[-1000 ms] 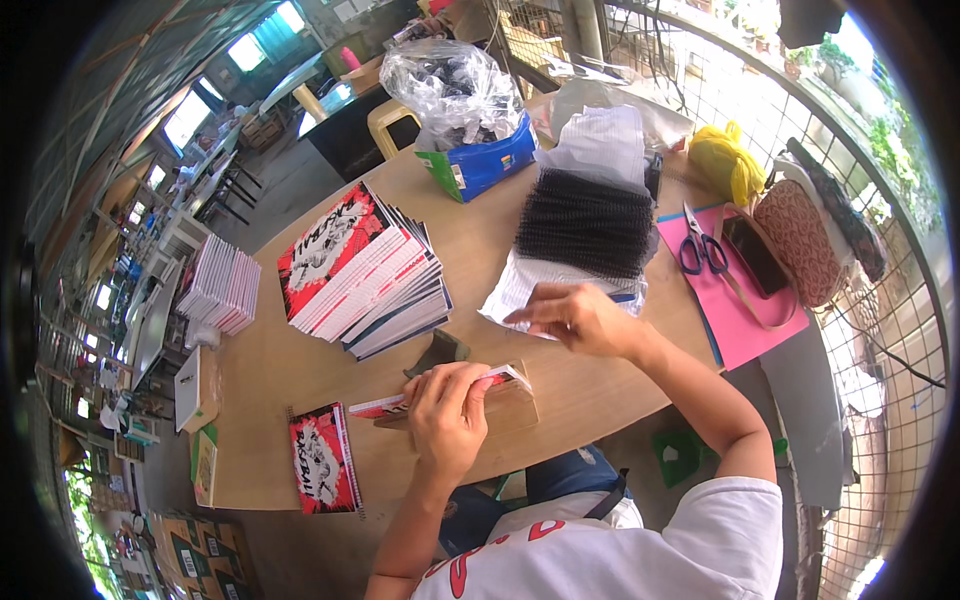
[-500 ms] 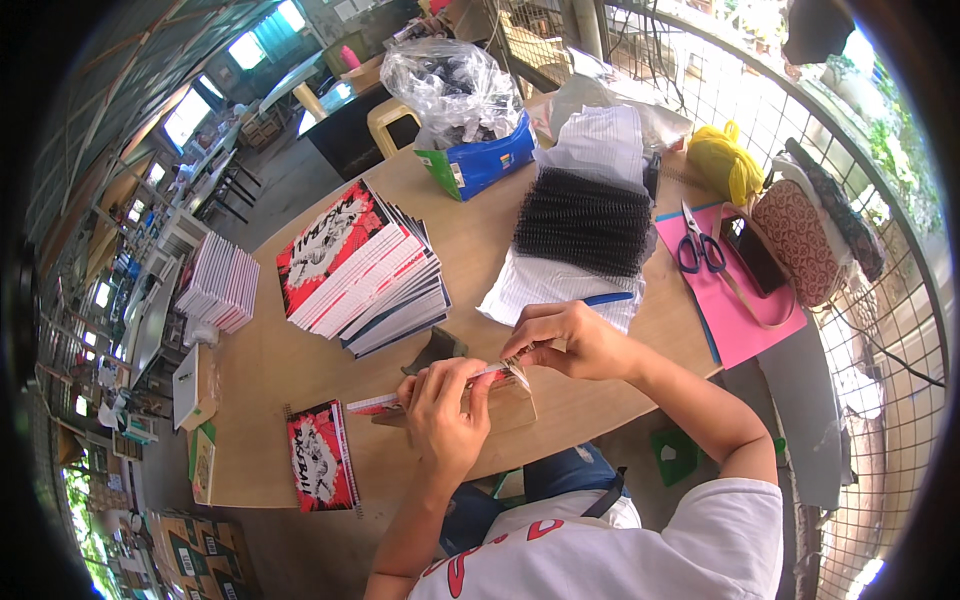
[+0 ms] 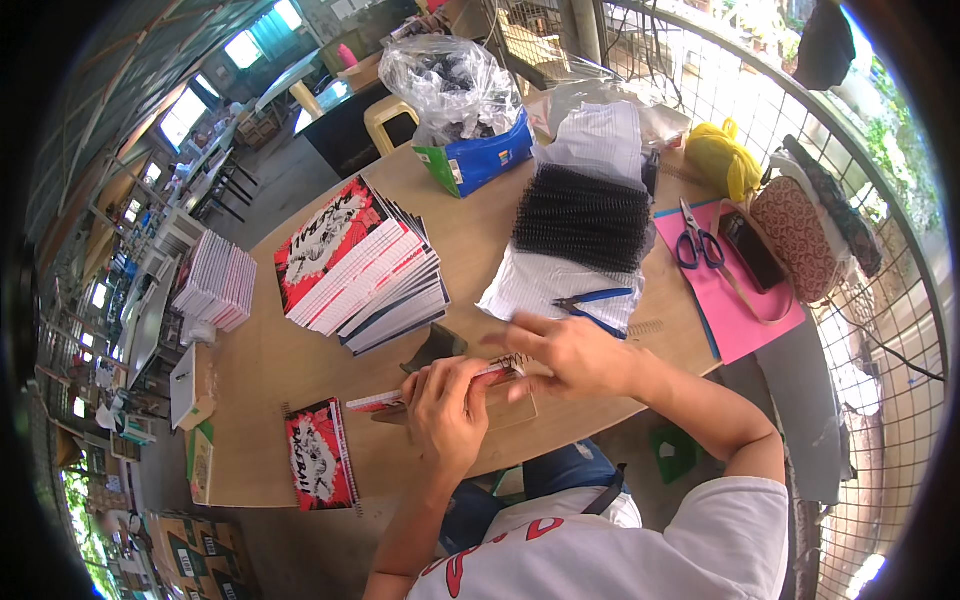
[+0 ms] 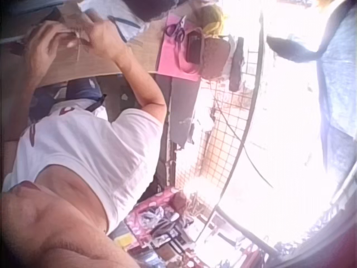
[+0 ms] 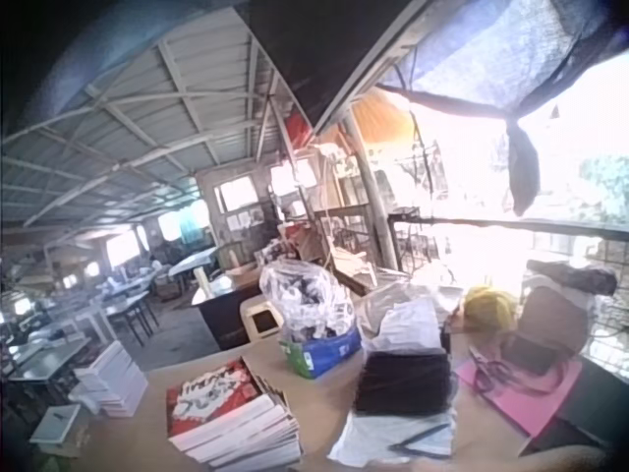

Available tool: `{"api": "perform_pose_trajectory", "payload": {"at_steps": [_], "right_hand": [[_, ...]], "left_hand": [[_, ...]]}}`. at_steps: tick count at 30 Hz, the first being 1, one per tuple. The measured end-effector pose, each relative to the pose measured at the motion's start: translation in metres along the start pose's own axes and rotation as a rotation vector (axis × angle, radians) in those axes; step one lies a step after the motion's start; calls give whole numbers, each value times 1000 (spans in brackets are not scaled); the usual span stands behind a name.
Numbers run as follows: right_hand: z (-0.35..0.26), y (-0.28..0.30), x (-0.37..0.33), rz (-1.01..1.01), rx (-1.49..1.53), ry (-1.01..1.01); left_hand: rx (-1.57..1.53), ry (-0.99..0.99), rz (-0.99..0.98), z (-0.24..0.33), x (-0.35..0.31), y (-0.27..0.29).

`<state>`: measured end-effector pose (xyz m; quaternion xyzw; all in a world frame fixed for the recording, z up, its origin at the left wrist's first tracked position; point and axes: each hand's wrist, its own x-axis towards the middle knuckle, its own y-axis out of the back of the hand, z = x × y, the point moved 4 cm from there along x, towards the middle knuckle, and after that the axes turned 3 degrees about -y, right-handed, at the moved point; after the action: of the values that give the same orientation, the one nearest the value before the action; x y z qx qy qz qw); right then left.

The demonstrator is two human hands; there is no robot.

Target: The person binds notebooks by threading a spiral coil through pre-punched holes and then uses a blue pair of pliers to crimp the ends of the coil.

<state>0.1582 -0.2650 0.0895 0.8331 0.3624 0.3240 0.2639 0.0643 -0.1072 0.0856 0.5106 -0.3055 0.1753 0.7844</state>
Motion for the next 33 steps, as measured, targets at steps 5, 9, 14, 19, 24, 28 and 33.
{"api": "perform_pose_trajectory", "payload": {"at_steps": [5,9,14,19,24,28,33], "right_hand": [[-4,-3,0,58,-227,178],[-23,-1,4,84,-211,102],[13,14,45,27,-84,50],[41,-86,126,-649,-197,-258],[64,-148,128,-545,-525,-180],[56,-35,119,-470,48,-40],[58,8,44,-734,325,-231]], "left_hand": [[-40,-28,19,-2,-1,-4],[-44,-50,17,-7,-5,-4],[-94,-64,26,10,-8,2],[-19,-43,-41,11,-12,-1],[-36,-28,6,12,-5,0],[48,-20,2,-4,-18,12],[-103,-32,38,-6,-8,9]]}}
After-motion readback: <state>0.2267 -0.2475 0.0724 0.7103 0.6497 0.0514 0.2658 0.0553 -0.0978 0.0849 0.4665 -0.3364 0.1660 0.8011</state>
